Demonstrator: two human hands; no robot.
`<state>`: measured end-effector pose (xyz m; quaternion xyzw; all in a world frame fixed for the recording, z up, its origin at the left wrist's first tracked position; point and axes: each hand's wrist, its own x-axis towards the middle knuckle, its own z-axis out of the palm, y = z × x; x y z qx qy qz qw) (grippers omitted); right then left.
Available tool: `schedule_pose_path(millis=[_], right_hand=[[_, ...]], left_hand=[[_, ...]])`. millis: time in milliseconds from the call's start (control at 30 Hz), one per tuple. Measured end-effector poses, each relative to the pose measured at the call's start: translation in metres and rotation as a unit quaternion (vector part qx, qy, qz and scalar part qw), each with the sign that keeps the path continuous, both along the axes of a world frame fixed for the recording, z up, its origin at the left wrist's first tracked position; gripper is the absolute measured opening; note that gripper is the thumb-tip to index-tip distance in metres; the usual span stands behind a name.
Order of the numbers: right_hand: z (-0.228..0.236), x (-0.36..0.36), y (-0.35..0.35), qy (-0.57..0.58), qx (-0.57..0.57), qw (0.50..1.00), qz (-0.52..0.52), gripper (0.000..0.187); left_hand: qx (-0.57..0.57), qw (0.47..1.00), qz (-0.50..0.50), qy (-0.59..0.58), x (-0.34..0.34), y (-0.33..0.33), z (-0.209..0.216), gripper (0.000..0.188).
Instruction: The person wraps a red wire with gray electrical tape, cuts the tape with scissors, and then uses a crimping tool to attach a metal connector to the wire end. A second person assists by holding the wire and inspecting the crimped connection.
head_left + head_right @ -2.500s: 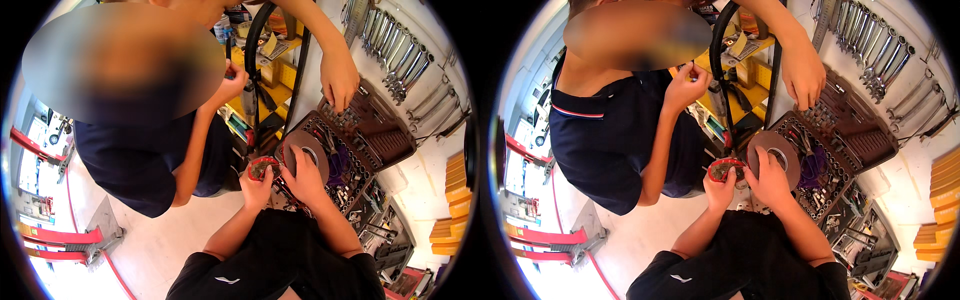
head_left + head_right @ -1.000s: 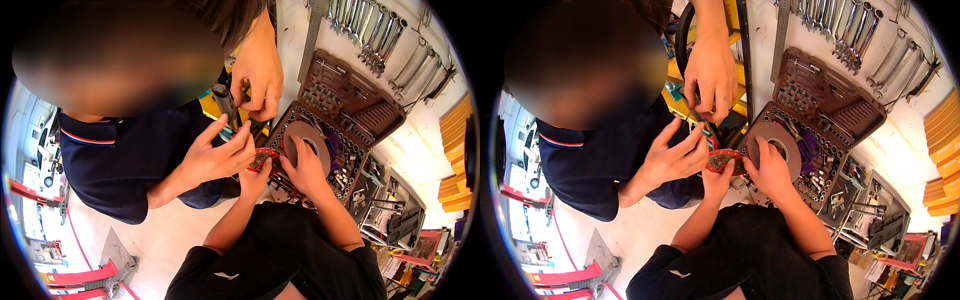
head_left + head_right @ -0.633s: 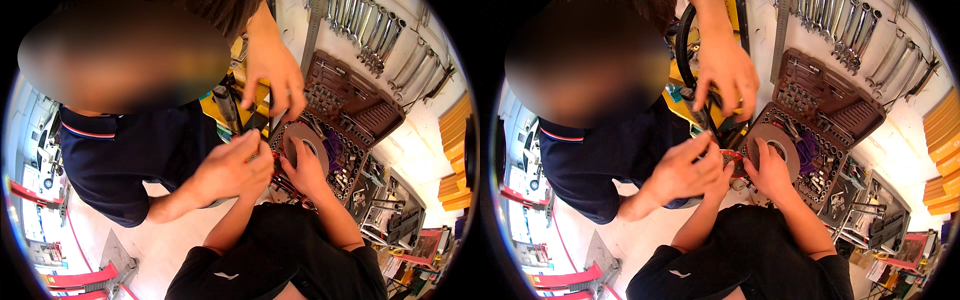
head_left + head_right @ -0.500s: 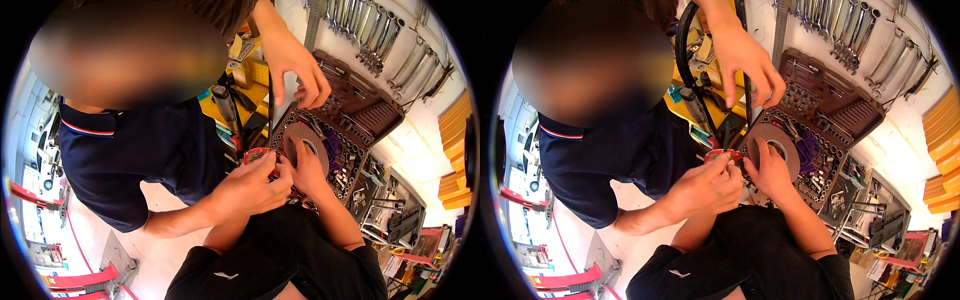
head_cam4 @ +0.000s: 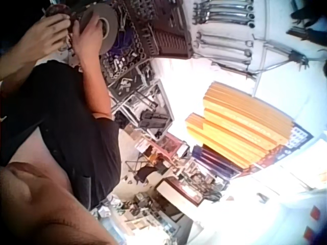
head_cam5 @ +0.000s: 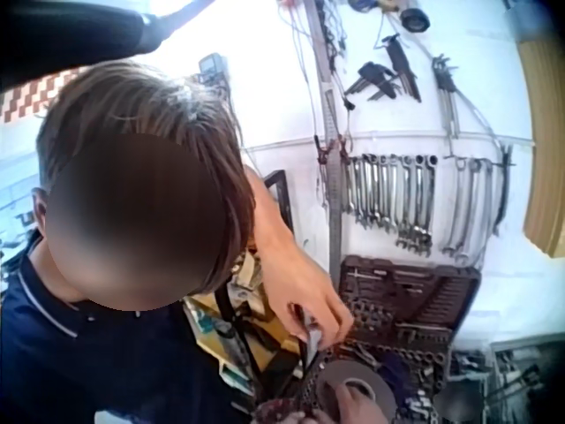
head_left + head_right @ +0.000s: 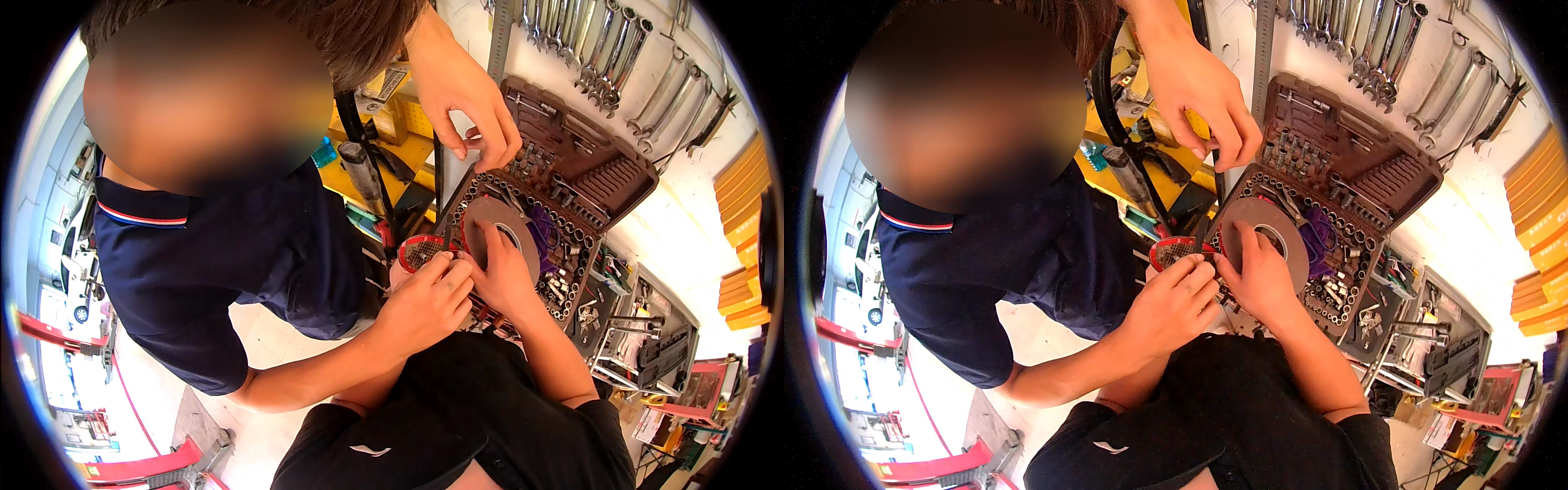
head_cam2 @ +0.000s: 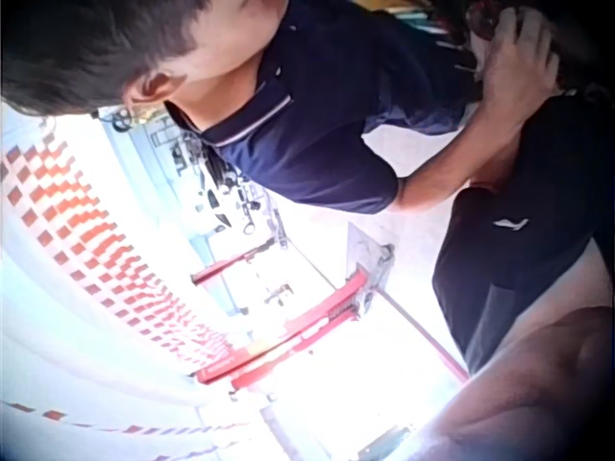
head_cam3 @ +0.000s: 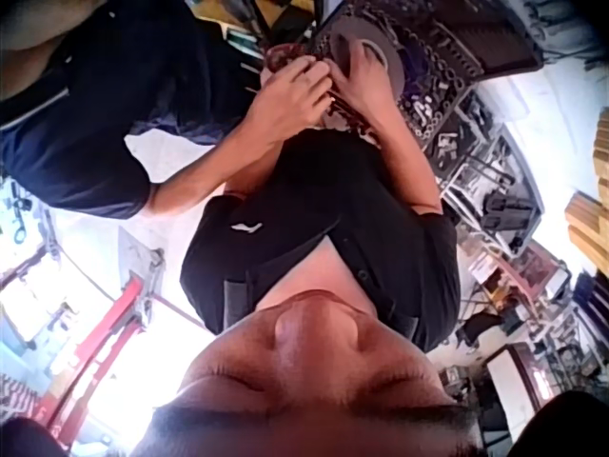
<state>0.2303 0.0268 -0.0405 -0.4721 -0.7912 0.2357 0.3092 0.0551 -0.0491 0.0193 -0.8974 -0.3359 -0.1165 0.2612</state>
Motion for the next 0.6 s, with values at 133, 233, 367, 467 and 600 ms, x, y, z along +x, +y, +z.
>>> schedule_pose_path(millis=[133,233,367,467,600], right_hand=[[-0.002,-0.001,0.001,-0.003,0.002,1.0,-0.006,0.06],[-0.002,0.0,0.003,-0.004,0.0,1.0,-0.017,0.06],[0.006,0.001,0.004,0.005,-0.019,0.999,-0.036,0.058],[0.007,0.002,0.004,0.012,-0.01,0.999,-0.045,0.057],[0.004,0.003,0.006,-0.004,0.004,0.997,-0.071,0.058]], left_hand=[[-0.035,0.999,0.001,0.021,0.005,0.002,0.0,0.017],[-0.016,0.999,-0.008,0.027,0.005,0.003,0.001,0.016],[-0.018,0.996,0.005,0.085,0.004,0.005,-0.007,0.017],[0.283,0.918,0.079,0.266,0.002,0.014,-0.058,0.017],[0.235,0.955,0.055,0.173,0.003,0.017,-0.061,0.017]])
